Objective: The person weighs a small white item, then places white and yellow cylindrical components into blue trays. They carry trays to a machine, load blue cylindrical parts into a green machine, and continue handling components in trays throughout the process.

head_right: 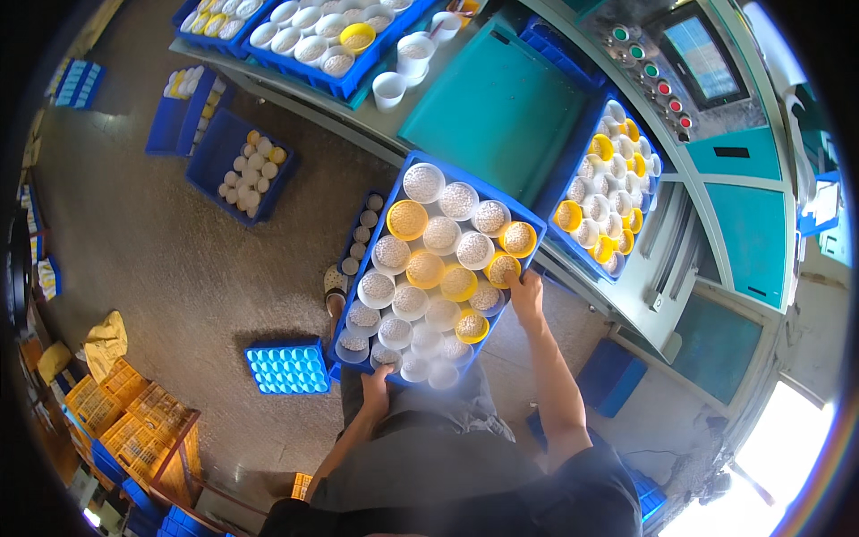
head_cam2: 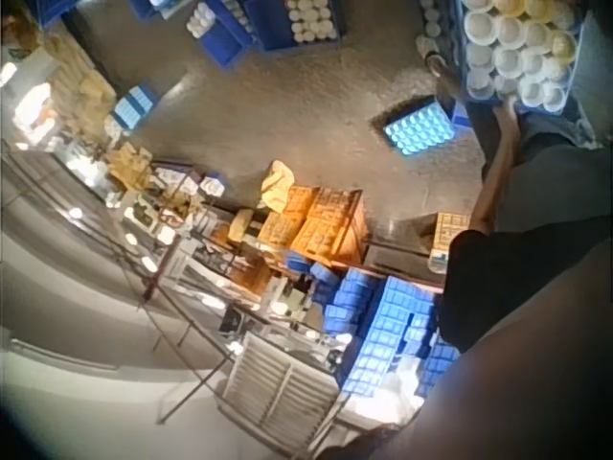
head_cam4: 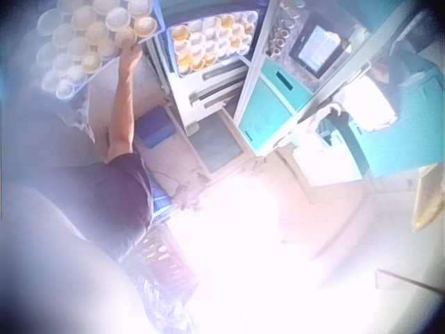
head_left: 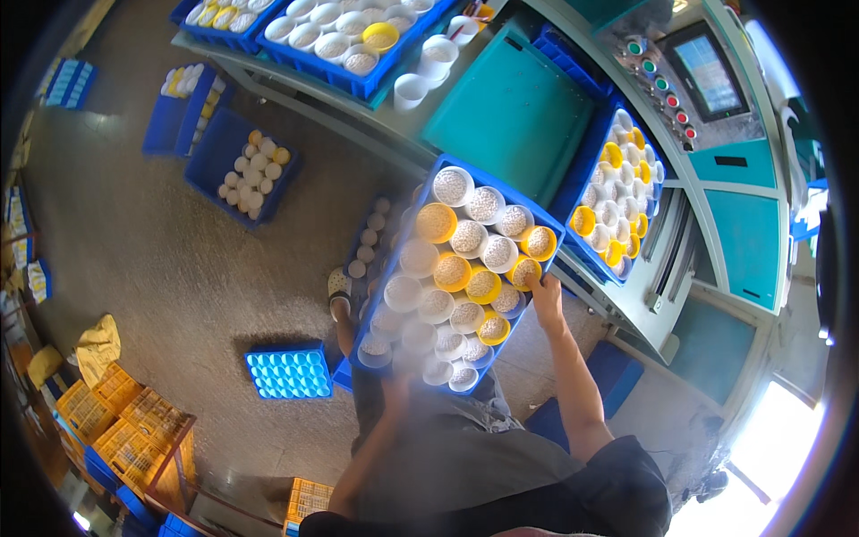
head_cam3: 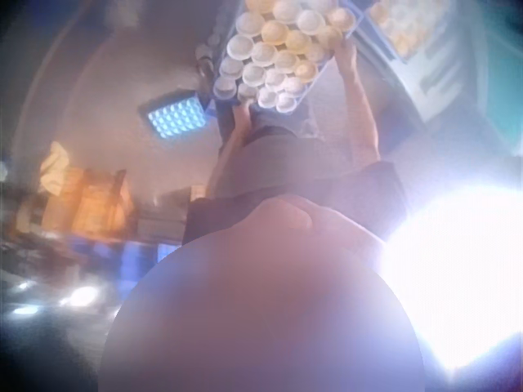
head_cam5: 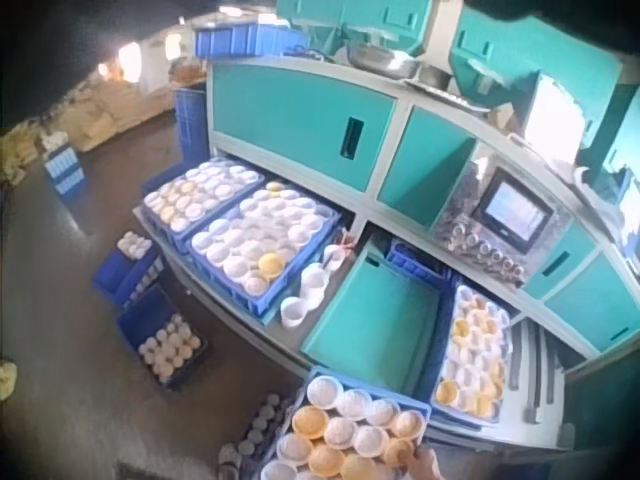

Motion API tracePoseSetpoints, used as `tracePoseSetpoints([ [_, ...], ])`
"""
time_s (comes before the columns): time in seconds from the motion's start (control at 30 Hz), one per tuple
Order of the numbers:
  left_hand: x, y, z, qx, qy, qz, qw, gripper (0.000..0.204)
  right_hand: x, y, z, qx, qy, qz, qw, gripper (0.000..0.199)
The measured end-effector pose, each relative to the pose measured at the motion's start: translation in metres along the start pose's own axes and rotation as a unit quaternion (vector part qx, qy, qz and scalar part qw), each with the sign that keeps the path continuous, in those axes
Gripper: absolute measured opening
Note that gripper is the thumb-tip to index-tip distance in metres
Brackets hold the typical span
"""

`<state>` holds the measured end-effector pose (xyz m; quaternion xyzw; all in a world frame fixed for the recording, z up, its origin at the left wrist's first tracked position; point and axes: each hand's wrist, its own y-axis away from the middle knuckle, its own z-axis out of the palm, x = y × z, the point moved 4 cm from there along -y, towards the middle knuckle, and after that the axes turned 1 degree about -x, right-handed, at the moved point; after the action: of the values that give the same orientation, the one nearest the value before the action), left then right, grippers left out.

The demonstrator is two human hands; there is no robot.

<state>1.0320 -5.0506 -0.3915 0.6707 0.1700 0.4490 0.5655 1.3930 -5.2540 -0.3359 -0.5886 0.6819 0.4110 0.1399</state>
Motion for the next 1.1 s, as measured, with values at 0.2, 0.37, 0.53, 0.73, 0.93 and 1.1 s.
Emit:
tracePoseSetpoints([
  [0.2, 0.002, 0.004, -0.011, -0.017, 0.039, 0.017, 0.999, 0.044, 0.033, 0.020, 0.009, 0.001, 0.058, 0.037, 0.998, 0.034],
  [0.37, -0.013, -0.013, -0.029, 0.033, -0.073, -0.062, 0.995, 0.037, 0.067, 0.019, 0.041, -0.015, -0.059, 0.105, 0.993, 0.028],
  [0.53, -0.052, -0.087, -0.030, -0.011, 0.006, -0.055, 0.998, 0.029, 0.081, -0.023, 0.071, -0.014, 0.054, 0.094, 0.994, 0.037],
  [0.73, -0.022, -0.068, -0.040, -0.183, -0.146, 0.006, 0.972, 0.034, 0.071, -0.028, 0.073, -0.019, 0.065, 0.054, 0.996, 0.046],
  [0.93, 0.171, 0.001, 0.055, -0.174, -0.637, 0.184, 0.728, 0.039, 0.008, 0.021, 0.040, 0.093, 0.145, -0.124, 0.977, 0.024],
  [1.1, 0.256, 0.031, 0.316, -0.252, -0.512, 0.447, 0.688, 0.041, -0.051, 0.026, -0.041, 0.086, 0.036, -0.283, 0.955, 0.017],
])
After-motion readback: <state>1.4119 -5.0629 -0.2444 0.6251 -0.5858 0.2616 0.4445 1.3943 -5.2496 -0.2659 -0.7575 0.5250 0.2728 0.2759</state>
